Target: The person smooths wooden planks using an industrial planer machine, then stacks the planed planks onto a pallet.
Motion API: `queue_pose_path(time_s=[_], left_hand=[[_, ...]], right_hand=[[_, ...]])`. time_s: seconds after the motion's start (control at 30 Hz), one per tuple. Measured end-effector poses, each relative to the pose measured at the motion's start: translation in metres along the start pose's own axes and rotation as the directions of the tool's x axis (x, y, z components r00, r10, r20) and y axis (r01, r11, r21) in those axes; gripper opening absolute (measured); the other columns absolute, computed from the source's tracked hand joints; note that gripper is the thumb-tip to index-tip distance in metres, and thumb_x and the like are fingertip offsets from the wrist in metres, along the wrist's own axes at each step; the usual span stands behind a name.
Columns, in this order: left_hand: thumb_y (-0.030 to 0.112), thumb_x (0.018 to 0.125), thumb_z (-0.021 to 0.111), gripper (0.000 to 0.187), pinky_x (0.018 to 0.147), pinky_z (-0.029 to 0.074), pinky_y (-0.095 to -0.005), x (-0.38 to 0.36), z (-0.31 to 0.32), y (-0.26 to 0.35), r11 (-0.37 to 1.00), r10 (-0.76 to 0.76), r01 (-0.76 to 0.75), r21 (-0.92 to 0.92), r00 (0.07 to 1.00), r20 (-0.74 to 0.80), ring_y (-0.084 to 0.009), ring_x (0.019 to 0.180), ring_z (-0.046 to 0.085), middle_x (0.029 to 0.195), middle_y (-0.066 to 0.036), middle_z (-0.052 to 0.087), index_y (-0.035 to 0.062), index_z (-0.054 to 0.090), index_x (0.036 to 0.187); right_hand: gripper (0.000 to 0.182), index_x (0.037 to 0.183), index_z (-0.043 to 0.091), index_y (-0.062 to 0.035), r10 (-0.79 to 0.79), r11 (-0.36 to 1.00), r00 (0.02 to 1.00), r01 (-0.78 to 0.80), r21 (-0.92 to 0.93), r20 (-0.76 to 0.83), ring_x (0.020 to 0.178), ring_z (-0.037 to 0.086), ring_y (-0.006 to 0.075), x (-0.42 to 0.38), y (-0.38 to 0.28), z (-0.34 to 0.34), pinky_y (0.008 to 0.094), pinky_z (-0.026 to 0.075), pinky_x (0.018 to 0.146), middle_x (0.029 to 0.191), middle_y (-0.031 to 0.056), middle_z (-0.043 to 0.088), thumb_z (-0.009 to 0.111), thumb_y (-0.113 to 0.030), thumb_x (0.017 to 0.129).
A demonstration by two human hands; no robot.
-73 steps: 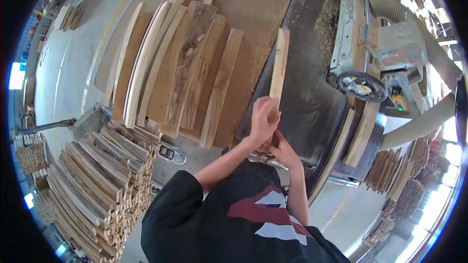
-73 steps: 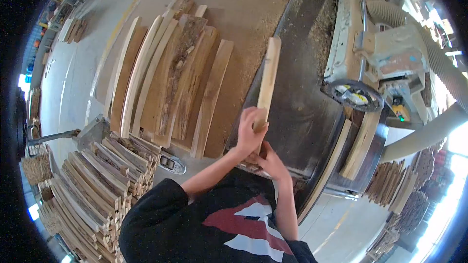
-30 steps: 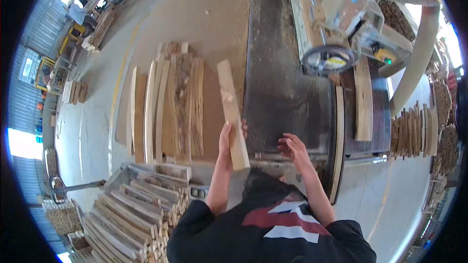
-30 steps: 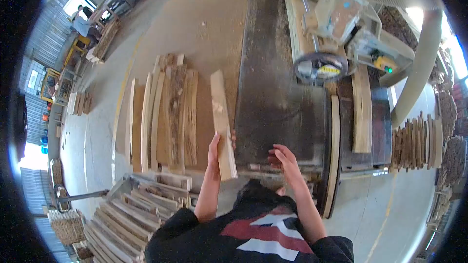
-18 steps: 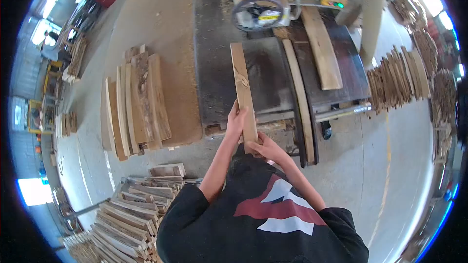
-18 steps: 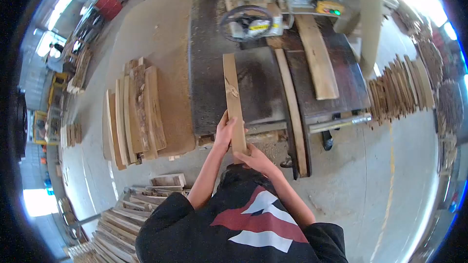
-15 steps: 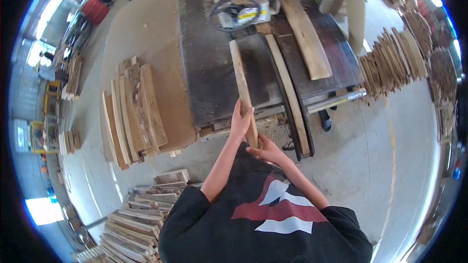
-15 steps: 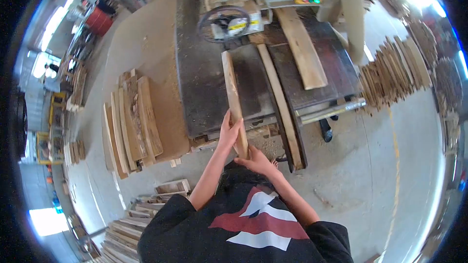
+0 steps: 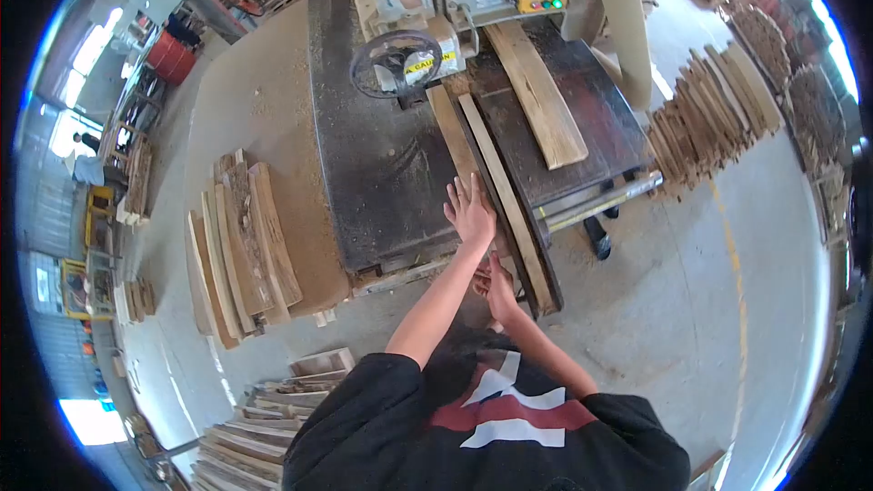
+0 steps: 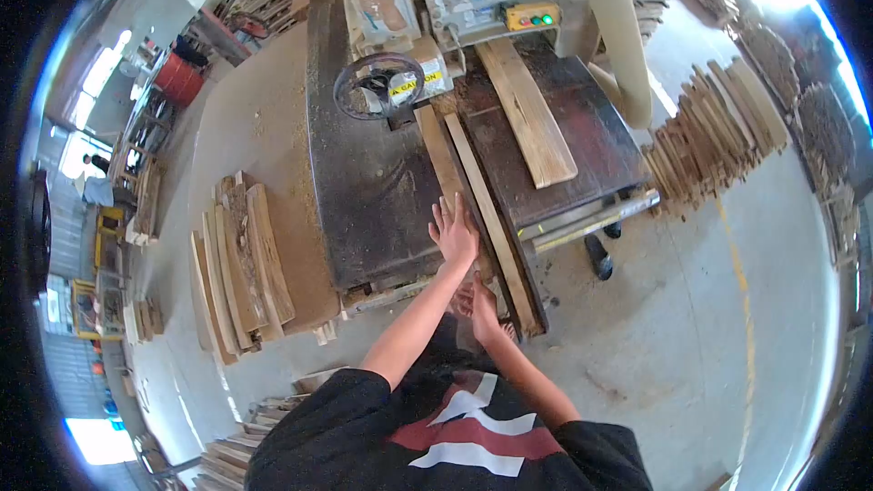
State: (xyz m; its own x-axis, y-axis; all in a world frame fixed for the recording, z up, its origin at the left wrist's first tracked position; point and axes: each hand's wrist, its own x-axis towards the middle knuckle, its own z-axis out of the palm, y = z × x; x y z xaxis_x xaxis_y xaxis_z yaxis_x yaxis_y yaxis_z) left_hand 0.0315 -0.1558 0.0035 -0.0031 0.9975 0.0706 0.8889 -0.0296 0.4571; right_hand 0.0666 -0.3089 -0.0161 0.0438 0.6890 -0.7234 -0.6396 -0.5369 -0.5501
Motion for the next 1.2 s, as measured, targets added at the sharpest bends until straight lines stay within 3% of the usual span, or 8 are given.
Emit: queue_pose_path(time_s=[0.2,0.3,0.43,0.5,0.63,1.0,1.1,1.2], left_hand=[[0.027,0.103,0.042,0.053,0.118,0.019,-0.0596,0.076,0.007,-0.008,1.0,-0.024,0.021,-0.023,0.99,-0.138,-0.0391,0.151,0.022,0.161,-0.021,0.03,0.0188,0.037,0.155],[0.032,0.106,0.036,0.054,0.12,0.017,-0.0556,0.111,0.001,-0.013,0.998,-0.052,0.054,0.036,0.997,-0.05,-0.0353,0.153,0.019,0.164,-0.018,0.025,0.0232,0.029,0.159],[0.034,0.105,0.038,0.054,0.119,0.019,-0.0553,0.15,0.003,-0.025,0.998,-0.051,0.05,-0.029,0.998,-0.025,-0.036,0.151,0.023,0.163,-0.02,0.026,0.0227,0.032,0.158],[0.031,0.102,0.043,0.055,0.117,0.023,-0.0575,0.164,0.006,-0.026,0.997,-0.011,-0.003,-0.075,0.983,-0.185,-0.0389,0.149,0.027,0.159,-0.023,0.033,0.0186,0.037,0.155],[0.031,0.103,0.042,0.054,0.117,0.021,-0.0573,0.166,0.002,-0.025,0.994,0.001,-0.018,-0.11,0.988,-0.156,-0.0405,0.149,0.026,0.158,-0.025,0.032,0.0157,0.038,0.154],[0.036,0.096,0.052,0.066,0.117,0.019,-0.0612,0.031,-0.016,-0.021,0.991,0.124,-0.125,-0.042,0.992,-0.018,-0.0445,0.149,0.023,0.159,-0.029,0.026,0.0097,0.036,0.155],[0.038,0.089,0.06,0.073,0.115,0.019,-0.0652,-0.006,-0.048,-0.01,0.994,0.094,-0.087,-0.073,0.99,0.102,-0.0468,0.146,0.024,0.155,-0.029,0.028,0.0087,0.039,0.153],[0.038,0.087,0.062,0.071,0.113,0.022,-0.0654,-0.019,-0.061,-0.014,0.98,0.05,-0.03,-0.194,0.994,0.096,-0.0472,0.146,0.023,0.151,-0.03,0.031,0.0065,0.045,0.149]], right_hand=[[0.043,0.094,0.063,-0.0045,-0.039,0.97,0.999,0.031,-0.241,-0.029,0.063,0.064,0.0156,0.053,-0.053,0.042,0.0284,0.045,0.053,0.078,0.0064,0.067,0.046,-0.043,0.105],[0.044,0.09,0.063,-0.005,-0.007,0.946,0.991,-0.036,-0.323,-0.132,0.053,0.054,0.0127,0.076,-0.084,0.074,0.029,0.039,0.047,0.07,0.0043,0.064,0.049,-0.044,0.105],[0.046,0.091,0.064,-0.0075,-0.001,0.961,0.993,-0.032,-0.275,-0.118,0.053,0.055,0.0122,0.093,-0.099,0.104,0.0271,0.04,0.046,0.07,0.0024,0.064,0.052,-0.05,0.103],[0.054,0.088,0.064,-0.006,0.029,0.954,0.991,-0.065,-0.292,-0.128,0.052,0.061,0.0144,0.096,-0.113,0.115,0.0267,0.044,0.044,0.071,0.0061,0.069,0.04,-0.051,0.106],[0.046,0.095,0.065,-0.0065,0.006,0.945,0.992,-0.046,-0.322,-0.125,0.055,0.065,0.0158,0.096,-0.113,0.112,0.0254,0.044,0.045,0.072,0.0048,0.069,0.049,-0.049,0.104],[0.033,0.106,0.063,-0.0021,0.178,0.958,0.964,-0.125,0.257,-0.195,0.073,0.065,0.0146,-0.009,-0.04,0.021,0.0238,0.048,0.054,0.089,0.007,0.068,0.062,-0.035,0.101],[0.031,0.121,0.054,-0.0067,0.181,0.929,0.983,-0.166,0.332,-0.015,0.082,0.068,0.0196,-0.025,-0.018,-0.015,0.0255,0.051,0.055,0.1,0.0103,0.069,0.064,-0.027,0.1],[0.028,0.128,0.054,-0.0064,-0.136,0.928,0.991,0.123,0.351,0.012,0.096,0.07,0.0219,-0.068,-0.025,0.016,0.026,0.056,0.072,0.118,0.0119,0.068,0.06,-0.012,0.101]])
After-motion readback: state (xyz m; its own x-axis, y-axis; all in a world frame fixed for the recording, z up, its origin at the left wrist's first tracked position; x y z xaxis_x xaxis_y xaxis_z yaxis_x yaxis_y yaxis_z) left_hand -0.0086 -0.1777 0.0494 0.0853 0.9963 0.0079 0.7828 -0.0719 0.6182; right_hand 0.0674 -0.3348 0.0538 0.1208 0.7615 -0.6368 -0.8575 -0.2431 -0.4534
